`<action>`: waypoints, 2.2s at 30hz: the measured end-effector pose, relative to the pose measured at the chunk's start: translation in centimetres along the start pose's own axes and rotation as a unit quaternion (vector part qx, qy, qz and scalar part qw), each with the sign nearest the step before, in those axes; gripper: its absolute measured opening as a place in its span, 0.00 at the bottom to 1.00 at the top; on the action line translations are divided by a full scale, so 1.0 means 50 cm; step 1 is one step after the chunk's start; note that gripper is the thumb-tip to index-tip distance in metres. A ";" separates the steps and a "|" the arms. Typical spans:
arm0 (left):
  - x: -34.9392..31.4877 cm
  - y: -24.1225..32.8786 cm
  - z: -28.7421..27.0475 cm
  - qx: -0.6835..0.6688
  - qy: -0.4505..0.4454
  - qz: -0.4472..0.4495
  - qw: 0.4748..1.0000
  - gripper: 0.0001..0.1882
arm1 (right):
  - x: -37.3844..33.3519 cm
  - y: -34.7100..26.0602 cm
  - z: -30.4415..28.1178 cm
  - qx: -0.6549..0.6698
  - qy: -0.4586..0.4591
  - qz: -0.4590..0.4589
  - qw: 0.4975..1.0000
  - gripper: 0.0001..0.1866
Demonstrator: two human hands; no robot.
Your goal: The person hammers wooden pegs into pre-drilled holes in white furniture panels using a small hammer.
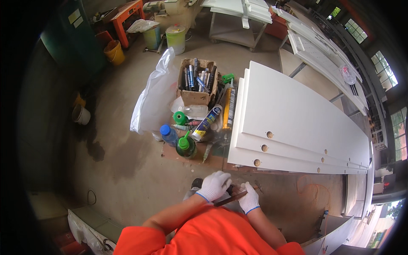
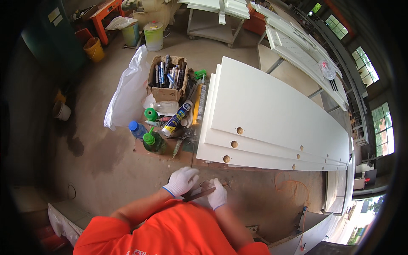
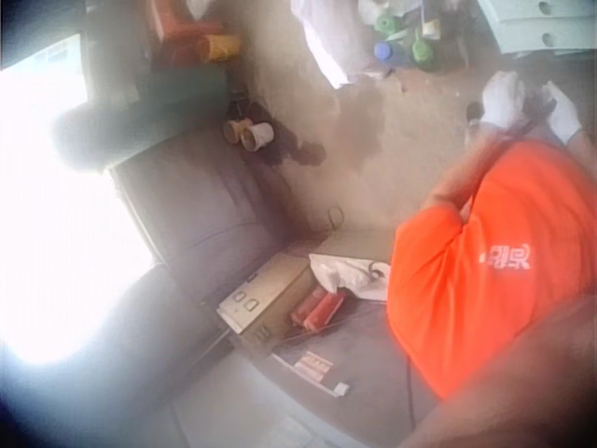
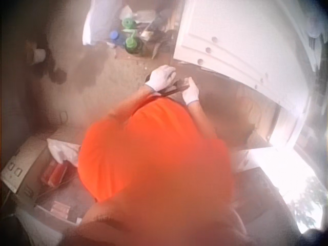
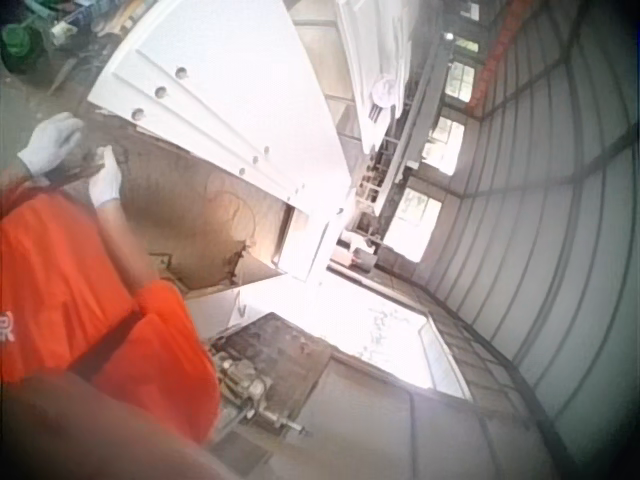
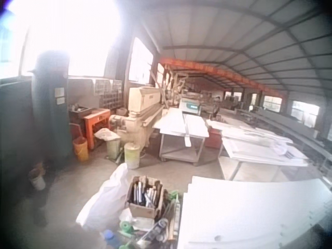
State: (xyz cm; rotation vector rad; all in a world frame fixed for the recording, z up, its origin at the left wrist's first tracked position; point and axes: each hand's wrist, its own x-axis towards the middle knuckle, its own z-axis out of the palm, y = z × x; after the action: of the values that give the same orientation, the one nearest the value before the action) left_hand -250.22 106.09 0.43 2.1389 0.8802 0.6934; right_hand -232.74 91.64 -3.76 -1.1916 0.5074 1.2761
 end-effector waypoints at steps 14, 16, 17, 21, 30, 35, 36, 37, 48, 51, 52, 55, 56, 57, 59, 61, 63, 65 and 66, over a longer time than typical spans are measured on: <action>0.374 -0.203 0.061 0.329 -0.031 -0.037 0.943 0.20 | -0.148 -0.096 -0.352 0.220 -0.006 -0.208 0.953 0.20; 0.365 -0.203 0.060 0.325 -0.021 -0.040 0.945 0.23 | -0.146 -0.123 -0.369 0.248 0.026 -0.193 0.949 0.20; 0.359 -0.191 0.057 0.317 -0.021 -0.055 0.947 0.24 | -0.143 -0.140 -0.378 0.258 0.042 -0.184 0.947 0.20; 0.325 -0.070 0.048 0.255 0.106 -0.053 0.960 0.25 | -0.151 -0.236 -0.379 0.110 0.061 -0.222 0.967 0.14; 0.116 0.386 0.029 -0.520 -0.235 -0.203 0.795 0.32 | -0.268 -0.364 -0.074 -0.129 -0.193 -0.243 0.942 0.16; 0.068 0.311 0.007 -0.548 -0.218 -0.209 0.780 0.27 | -0.256 -0.312 0.003 -0.253 -0.158 -0.305 0.905 0.08; 0.060 0.292 -0.003 -0.519 -0.213 -0.200 0.803 0.26 | -0.263 -0.302 0.014 -0.290 -0.155 -0.310 0.892 0.07; 0.052 0.280 -0.005 -0.496 -0.207 -0.190 0.821 0.24 | -0.276 -0.298 0.018 -0.333 -0.149 -0.315 0.876 0.07; 0.062 0.168 0.060 -0.114 -0.201 -0.103 0.967 0.12 | -0.254 -0.181 0.018 -0.223 -0.098 -0.207 0.948 0.10; 0.118 0.131 0.099 0.036 -0.157 -0.039 0.986 0.10 | -0.195 -0.097 -0.126 -0.380 -0.010 -0.180 0.907 0.10; 0.128 0.118 0.113 0.025 -0.121 0.006 0.992 0.10 | -0.178 -0.077 -0.160 -0.451 0.029 -0.227 0.863 0.09; 0.176 0.125 0.147 0.048 -0.102 0.018 0.993 0.09 | -0.246 -0.126 -0.105 -0.313 0.026 -0.226 0.922 0.11; 0.187 0.113 0.167 0.037 -0.079 0.026 0.996 0.08 | -0.276 -0.161 -0.066 -0.299 0.009 -0.257 0.919 0.09; 0.205 0.093 0.195 0.027 -0.054 0.038 0.997 0.07 | -0.286 -0.179 -0.045 -0.273 -0.011 -0.317 0.908 0.09; 0.234 0.065 0.231 0.033 -0.048 0.047 0.997 0.07 | -0.295 -0.193 -0.021 -0.198 -0.027 -0.346 0.917 0.10; 0.251 0.053 0.251 0.067 -0.083 0.037 0.994 0.09 | -0.239 -0.164 -0.072 -0.281 0.041 -0.343 0.896 0.10; 0.256 0.053 0.264 0.074 -0.080 0.037 0.993 0.09 | -0.205 -0.149 -0.100 -0.311 0.070 -0.321 0.892 0.10; 0.258 0.058 0.269 0.083 -0.077 0.037 0.993 0.09 | -0.204 -0.146 -0.084 -0.292 0.056 -0.283 0.912 0.09; 0.259 0.059 0.269 0.088 -0.076 0.040 0.992 0.10 | -0.208 -0.148 -0.080 -0.276 0.049 -0.287 0.916 0.08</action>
State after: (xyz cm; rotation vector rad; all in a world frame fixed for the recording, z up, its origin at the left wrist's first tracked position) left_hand -231.78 108.88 -2.79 2.3598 0.8019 0.5001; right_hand -227.82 84.54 6.44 -1.7238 -0.1626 0.8601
